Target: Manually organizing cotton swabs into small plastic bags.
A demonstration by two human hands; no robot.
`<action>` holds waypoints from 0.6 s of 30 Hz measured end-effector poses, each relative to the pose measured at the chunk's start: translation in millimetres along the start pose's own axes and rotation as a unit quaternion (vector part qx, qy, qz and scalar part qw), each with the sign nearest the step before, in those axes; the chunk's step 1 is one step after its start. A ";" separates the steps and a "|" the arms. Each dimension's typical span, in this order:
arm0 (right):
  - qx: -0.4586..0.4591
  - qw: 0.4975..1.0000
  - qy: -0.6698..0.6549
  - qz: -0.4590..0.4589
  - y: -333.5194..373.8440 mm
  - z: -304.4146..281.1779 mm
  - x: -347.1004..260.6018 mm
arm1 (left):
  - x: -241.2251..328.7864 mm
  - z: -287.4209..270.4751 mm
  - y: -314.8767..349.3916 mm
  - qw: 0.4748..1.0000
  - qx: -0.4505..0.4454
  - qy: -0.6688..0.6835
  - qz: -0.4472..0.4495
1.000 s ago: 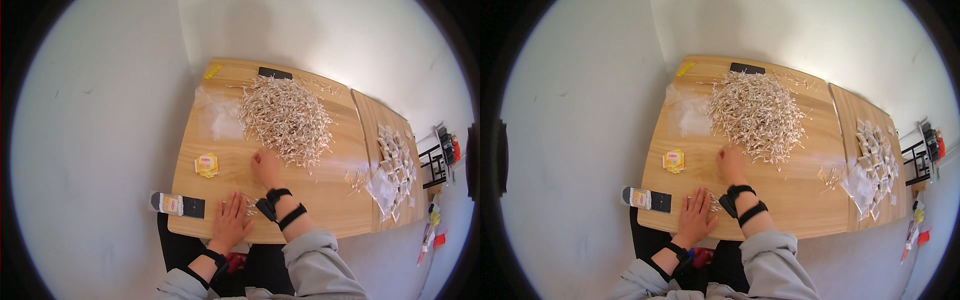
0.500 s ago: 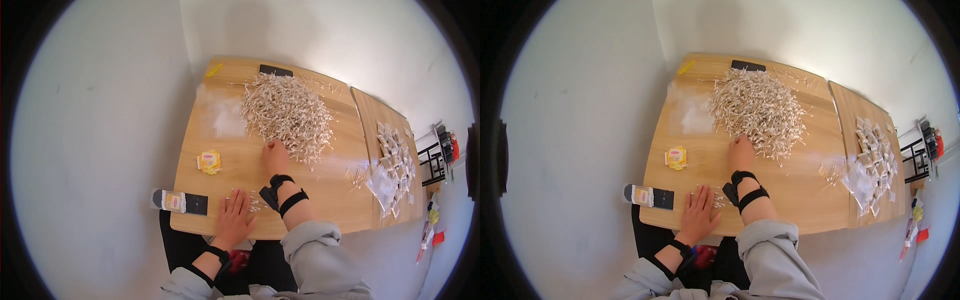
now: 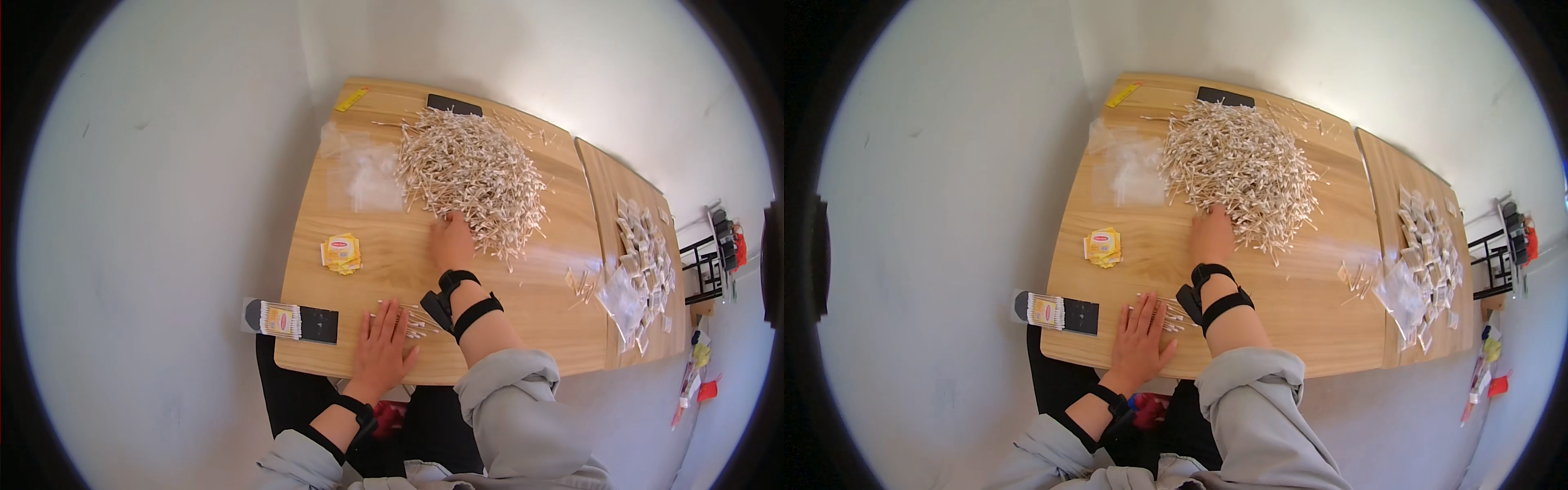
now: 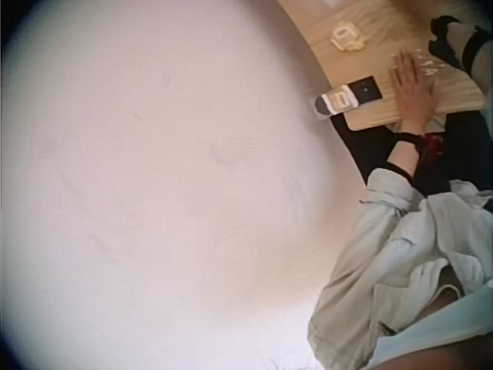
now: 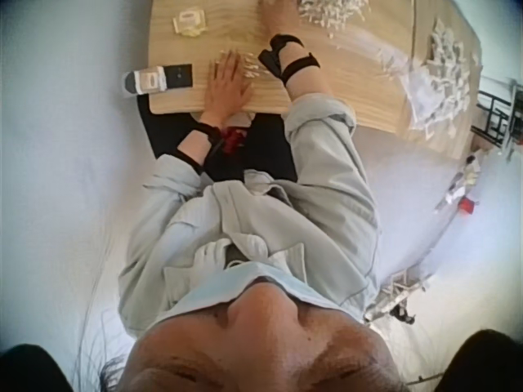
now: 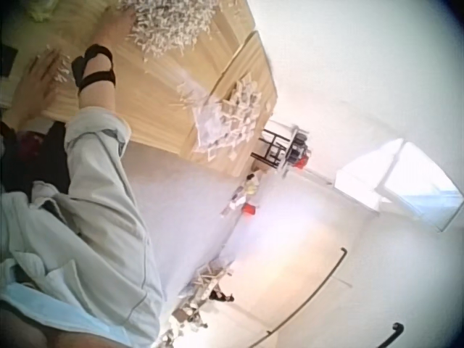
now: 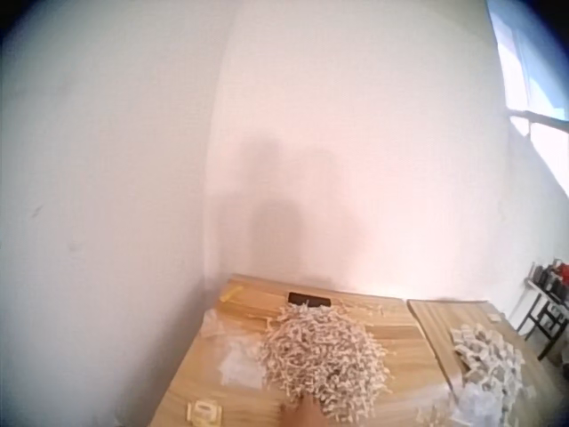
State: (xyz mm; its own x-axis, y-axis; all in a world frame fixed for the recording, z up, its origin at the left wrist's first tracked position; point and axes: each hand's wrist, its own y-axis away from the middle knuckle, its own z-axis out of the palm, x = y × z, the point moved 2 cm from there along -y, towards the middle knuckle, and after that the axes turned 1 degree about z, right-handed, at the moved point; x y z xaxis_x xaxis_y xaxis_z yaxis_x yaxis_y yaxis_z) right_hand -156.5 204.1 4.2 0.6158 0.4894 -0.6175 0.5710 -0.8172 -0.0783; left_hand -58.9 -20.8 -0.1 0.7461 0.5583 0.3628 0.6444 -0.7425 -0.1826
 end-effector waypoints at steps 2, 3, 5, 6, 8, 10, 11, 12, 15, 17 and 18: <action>-0.009 1.000 0.006 0.006 -7.7 6.4 5.6 | 0.0 -0.9 0.7 1.000 0.000 0.002 -0.002; -0.013 1.000 0.009 0.009 -11.5 8.1 7.9 | 0.5 -1.1 1.6 1.000 -0.001 0.001 -0.002; 0.001 1.000 -0.009 0.000 -15.3 8.0 15.6 | 1.1 -1.5 -0.2 1.000 0.001 0.005 -0.001; 0.004 1.000 -0.018 -0.002 -10.9 7.8 17.9 | 0.7 -1.1 1.0 1.000 0.000 0.008 -0.003; -0.001 0.999 -0.028 -0.021 -1.1 6.2 22.6 | 0.6 -0.6 2.5 1.000 0.000 0.013 -0.006; -0.024 0.998 -0.041 -0.033 10.0 2.0 30.8 | 0.0 -1.0 2.6 1.000 0.002 0.018 -0.008; -0.045 0.997 -0.050 -0.037 15.3 -0.9 35.5 | -0.5 -0.3 2.8 1.000 0.001 0.016 -0.008; -0.065 0.995 -0.059 -0.041 21.3 -4.3 40.9 | -1.0 1.5 3.0 1.000 -0.001 0.014 -0.008; -0.111 0.988 -0.081 -0.069 45.4 -19.5 59.3 | 0.2 2.8 2.2 1.000 -0.004 0.014 -0.006; -0.136 0.985 -0.080 -0.067 61.4 -29.0 63.3 | -0.3 1.6 2.6 1.000 -0.004 0.012 -0.007; -0.149 0.983 -0.081 -0.066 67.5 -31.9 64.4 | -1.0 0.8 3.2 1.000 -0.004 0.010 -0.008</action>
State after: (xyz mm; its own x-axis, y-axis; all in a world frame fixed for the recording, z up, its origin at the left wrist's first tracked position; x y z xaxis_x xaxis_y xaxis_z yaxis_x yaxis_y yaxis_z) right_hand -61.0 190.2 -15.9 0.4458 0.5105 -0.7353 0.7883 -0.6131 0.0522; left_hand -57.5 -23.4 -1.8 0.7322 0.5621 0.3846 0.6547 -0.7364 -0.1702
